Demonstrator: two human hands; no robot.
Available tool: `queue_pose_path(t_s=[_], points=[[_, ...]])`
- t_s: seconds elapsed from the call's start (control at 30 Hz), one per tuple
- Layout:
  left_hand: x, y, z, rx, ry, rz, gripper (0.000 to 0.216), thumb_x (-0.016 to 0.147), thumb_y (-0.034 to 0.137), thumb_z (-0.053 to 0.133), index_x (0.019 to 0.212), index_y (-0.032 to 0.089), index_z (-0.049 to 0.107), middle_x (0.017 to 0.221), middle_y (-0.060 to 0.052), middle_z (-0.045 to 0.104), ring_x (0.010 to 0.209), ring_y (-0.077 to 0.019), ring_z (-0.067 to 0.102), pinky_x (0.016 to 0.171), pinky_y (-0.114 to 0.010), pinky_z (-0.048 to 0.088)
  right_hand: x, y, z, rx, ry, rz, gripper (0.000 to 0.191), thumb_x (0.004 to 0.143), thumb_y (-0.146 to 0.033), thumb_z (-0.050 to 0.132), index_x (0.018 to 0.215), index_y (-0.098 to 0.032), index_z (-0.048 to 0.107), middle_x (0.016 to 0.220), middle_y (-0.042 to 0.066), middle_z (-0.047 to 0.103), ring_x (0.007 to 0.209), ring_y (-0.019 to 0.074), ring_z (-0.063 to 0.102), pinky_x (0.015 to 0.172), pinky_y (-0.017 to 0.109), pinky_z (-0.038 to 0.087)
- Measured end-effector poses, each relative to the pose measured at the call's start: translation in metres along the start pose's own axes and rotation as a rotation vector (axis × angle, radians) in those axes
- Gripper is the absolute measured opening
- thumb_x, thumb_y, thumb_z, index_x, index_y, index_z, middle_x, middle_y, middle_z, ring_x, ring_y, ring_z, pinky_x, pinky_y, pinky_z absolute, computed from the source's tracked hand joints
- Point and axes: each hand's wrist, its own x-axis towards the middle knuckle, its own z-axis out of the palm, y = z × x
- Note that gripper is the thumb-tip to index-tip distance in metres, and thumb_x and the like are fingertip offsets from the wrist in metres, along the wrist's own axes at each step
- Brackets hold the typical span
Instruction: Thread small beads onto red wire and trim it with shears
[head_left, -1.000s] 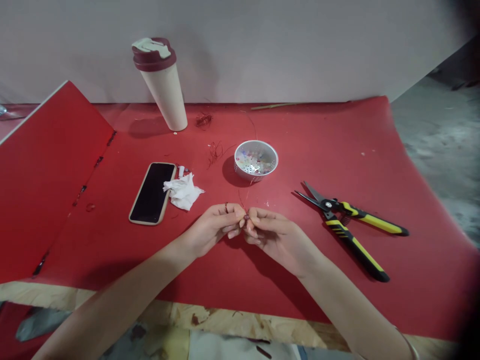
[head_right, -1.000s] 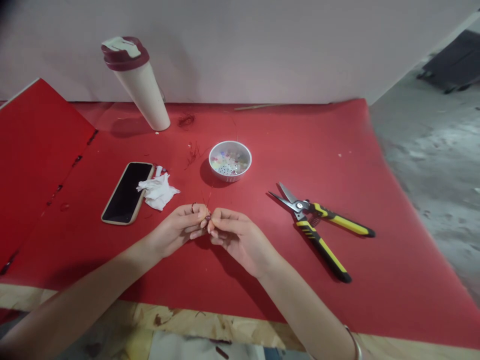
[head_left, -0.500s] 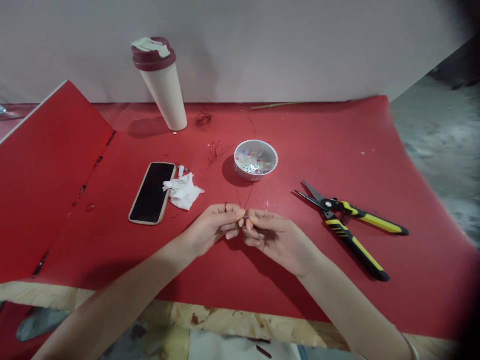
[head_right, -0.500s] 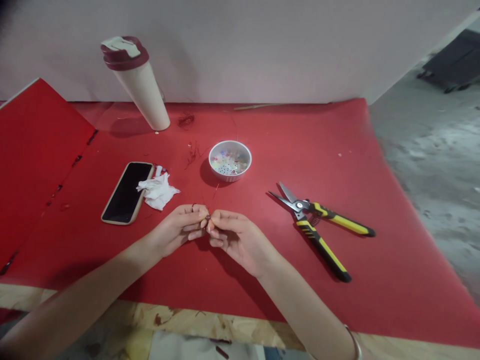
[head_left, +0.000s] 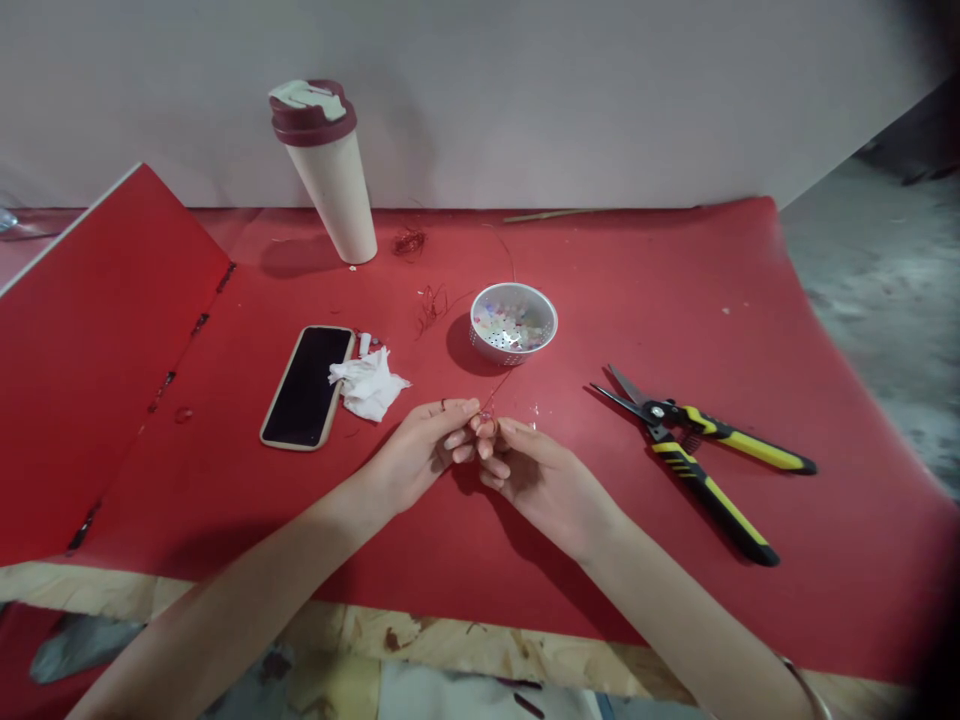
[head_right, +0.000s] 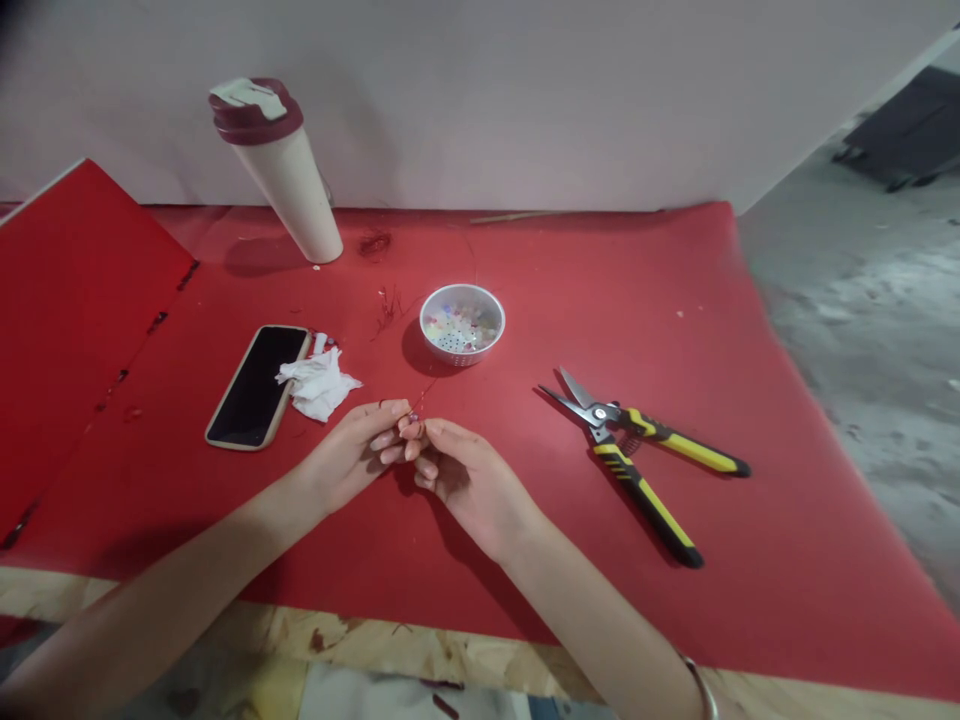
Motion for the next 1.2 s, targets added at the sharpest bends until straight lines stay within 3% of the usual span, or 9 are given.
queue_pose_path(t_s=[0.2,0.43,0.6,0.8,0.9,1.2], points=[[0.000,-0.001,-0.001,0.002,0.003,0.010,0.026,0.079,0.033,0.060,0.065,0.012,0.058,0.049,0.006,0.037,0.048,-0.0054,0.037,0.054,-0.018,0.037,0.000,0.000,0.000,0.024,0.041,0.032,0.015,0.078,-0.031,0.061,0.074,-0.017,0.066,0.068,-0.002,0.046,0.058,0.0084,0.036,0.059,0.021,0.037],[-0.001,-0.002,-0.001,0.043,-0.049,0.048,0.018,0.077,0.029,0.063,0.068,0.013,0.059,0.050,0.005,0.042,0.048,-0.0052,0.039,0.051,-0.018,0.033,0.000,-0.001,0.000,0.019,0.068,-0.038,0.017,0.075,-0.033,0.065,0.067,-0.018,0.061,0.064,-0.003,0.042,0.057,0.0091,0.035,0.057,0.023,0.036],[-0.003,0.001,0.007,0.235,0.108,0.162,0.014,0.071,0.027,0.068,0.069,0.016,0.061,0.053,0.004,0.050,0.052,-0.0071,0.044,0.055,-0.020,0.035,-0.002,0.001,0.001,-0.102,0.115,-0.185,0.017,0.076,-0.030,0.066,0.064,-0.019,0.060,0.065,-0.002,0.049,0.060,0.0103,0.041,0.059,0.024,0.036],[-0.005,0.002,0.010,0.538,0.289,0.289,0.014,0.077,0.027,0.061,0.068,0.016,0.061,0.061,0.002,0.054,0.060,-0.0096,0.047,0.061,-0.022,0.036,-0.001,0.005,0.003,-0.142,0.153,-0.183,0.015,0.076,-0.032,0.066,0.068,-0.020,0.063,0.068,-0.002,0.052,0.062,0.0099,0.043,0.062,0.024,0.036],[-0.006,0.000,0.006,0.514,0.252,0.266,0.019,0.078,0.032,0.060,0.067,0.016,0.059,0.060,0.002,0.052,0.058,-0.0095,0.044,0.059,-0.022,0.034,0.000,0.006,0.002,-0.162,0.169,-0.173,0.016,0.075,-0.033,0.067,0.068,-0.019,0.063,0.066,-0.002,0.049,0.061,0.0101,0.040,0.060,0.024,0.035],[-0.002,-0.002,0.000,0.066,-0.036,0.039,0.023,0.071,0.032,0.067,0.063,0.014,0.056,0.054,0.002,0.045,0.052,-0.0087,0.041,0.054,-0.021,0.035,0.001,-0.003,-0.001,-0.139,0.046,-0.090,0.019,0.074,-0.031,0.066,0.061,-0.018,0.059,0.062,-0.001,0.045,0.060,0.0117,0.038,0.058,0.025,0.032]])
